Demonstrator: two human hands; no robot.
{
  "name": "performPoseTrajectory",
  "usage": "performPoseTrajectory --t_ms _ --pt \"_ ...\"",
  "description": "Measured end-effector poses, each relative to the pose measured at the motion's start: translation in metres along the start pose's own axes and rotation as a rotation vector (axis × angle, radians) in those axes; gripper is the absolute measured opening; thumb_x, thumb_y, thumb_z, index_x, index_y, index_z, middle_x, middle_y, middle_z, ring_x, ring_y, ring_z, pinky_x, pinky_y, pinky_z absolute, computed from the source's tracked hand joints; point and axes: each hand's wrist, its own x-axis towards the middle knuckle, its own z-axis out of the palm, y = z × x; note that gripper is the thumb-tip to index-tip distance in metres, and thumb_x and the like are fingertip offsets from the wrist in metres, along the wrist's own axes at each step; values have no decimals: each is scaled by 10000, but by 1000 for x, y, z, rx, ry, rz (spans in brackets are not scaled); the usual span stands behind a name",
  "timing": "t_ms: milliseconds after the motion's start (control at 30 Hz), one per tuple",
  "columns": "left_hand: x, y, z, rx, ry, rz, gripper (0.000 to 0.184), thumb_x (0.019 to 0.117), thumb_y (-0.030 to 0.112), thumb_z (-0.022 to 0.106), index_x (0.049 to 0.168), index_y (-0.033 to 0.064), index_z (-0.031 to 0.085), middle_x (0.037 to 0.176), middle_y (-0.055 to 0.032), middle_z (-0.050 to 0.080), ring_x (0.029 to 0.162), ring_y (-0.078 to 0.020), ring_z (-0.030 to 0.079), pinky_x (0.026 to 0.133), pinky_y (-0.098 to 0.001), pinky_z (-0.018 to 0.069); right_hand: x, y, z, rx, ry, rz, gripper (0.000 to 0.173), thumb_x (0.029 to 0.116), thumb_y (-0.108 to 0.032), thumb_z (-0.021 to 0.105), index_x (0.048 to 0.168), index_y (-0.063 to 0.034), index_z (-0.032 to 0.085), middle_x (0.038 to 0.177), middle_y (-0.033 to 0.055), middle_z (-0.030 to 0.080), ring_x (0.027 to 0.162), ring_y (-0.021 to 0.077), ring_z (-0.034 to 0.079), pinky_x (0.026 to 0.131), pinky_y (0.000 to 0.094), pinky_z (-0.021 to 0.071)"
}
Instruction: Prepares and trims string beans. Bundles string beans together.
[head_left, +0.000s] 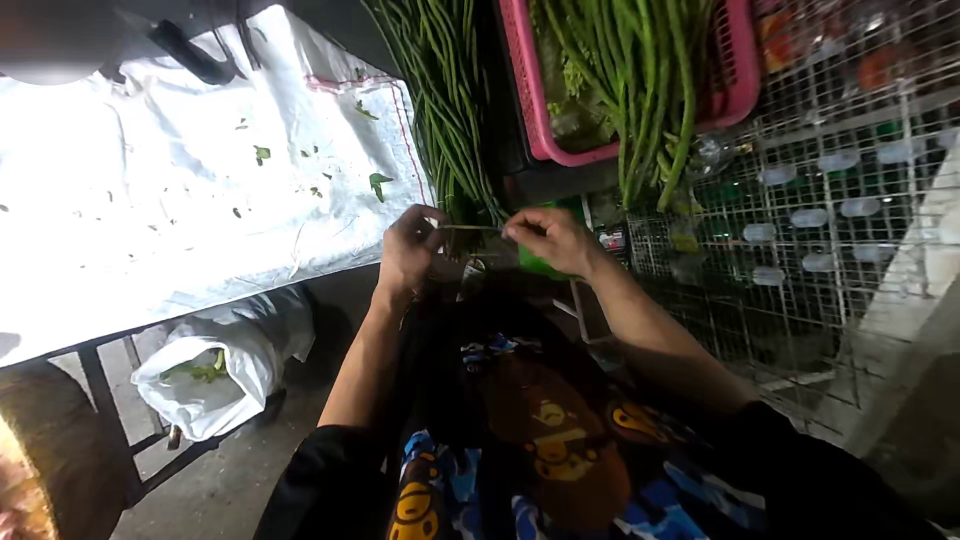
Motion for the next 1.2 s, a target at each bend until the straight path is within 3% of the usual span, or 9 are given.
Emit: performPoseTrajectory --t_ms 167,333,500,633,800,900,1033,1133,1200 --pt "29 3 -5 87 -19 -40 177 999 213 655 1110 75 659 795 -27 652 576 -105 564 530 -289 477 26 -6 1 -115 145 -3 241 1054 -226 553 1071 -55 722 904 68 703 763 112 650 740 328 556" --pt "-34 -9 4 94 -225 -16 147 955 123 694 1068 34 663 848 -82 692 663 -176 658 620 -395 589 -21 4 26 154 -80 -20 204 1001 -161 560 972 -23 707 795 27 670 642 72 601 602 274 543" --pt "-68 -33 38 -101 -505 -29 161 905 132 681 1010 10 686 913 -40 691 831 -79 648 788 -301 557 -50 11 66 598 -380 90 211 1007 -160 512 963 -34 676 754 -74 627 627 -30 534 591 163 456" --pt "-50 -39 6 -363 -492 -20 343 938 133 629 1257 9 637 1183 -90 697 1033 -168 682 919 -381 581 -54 9 48 794 -238 199 199 1017 -213 530 1041 -116 702 663 -102 570 579 -3 533 594 195 491" --pt "-2 -46 -35 -474 117 -402 383 1088 296 452 1301 -2 565 1075 -107 701 945 -193 697 877 -390 585 -71 33 9 797 27 281 471 977 -170 507 1440 -83 503 1073 35 699 727 61 612 692 235 537" --pt "35 -29 -23 -384 78 -523 560 1068 487 479 1329 2 581 1133 -135 715 994 -217 713 894 -395 595 -50 42 6 594 166 359 576 1014 -178 516 1568 -129 368 1452 81 573 953 145 664 763 302 550" --pt "67 -2 4 -34 2 -591 774 946 721 526 1269 28 652 1146 -183 721 1027 -306 726 897 -528 604 -11 37 18 461 232 568 586 1056 -469 527 1540 -147 458 1371 104 635 1016 202 667 797 381 541" --pt "72 14 12 195 -129 -629 881 874 807 537 1256 22 656 1184 -234 687 1101 -375 683 948 -610 552 3 22 32 509 190 634 625 1004 -625 515 1381 -129 569 1123 84 674 824 159 626 684 334 516" --pt "69 23 23 262 -213 -646 892 885 818 497 1261 24 653 1166 -244 687 1097 -386 676 950 -629 533 9 5 39 546 148 643 697 994 -624 538 1434 -84 514 1211 139 652 911 221 648 777 412 550"
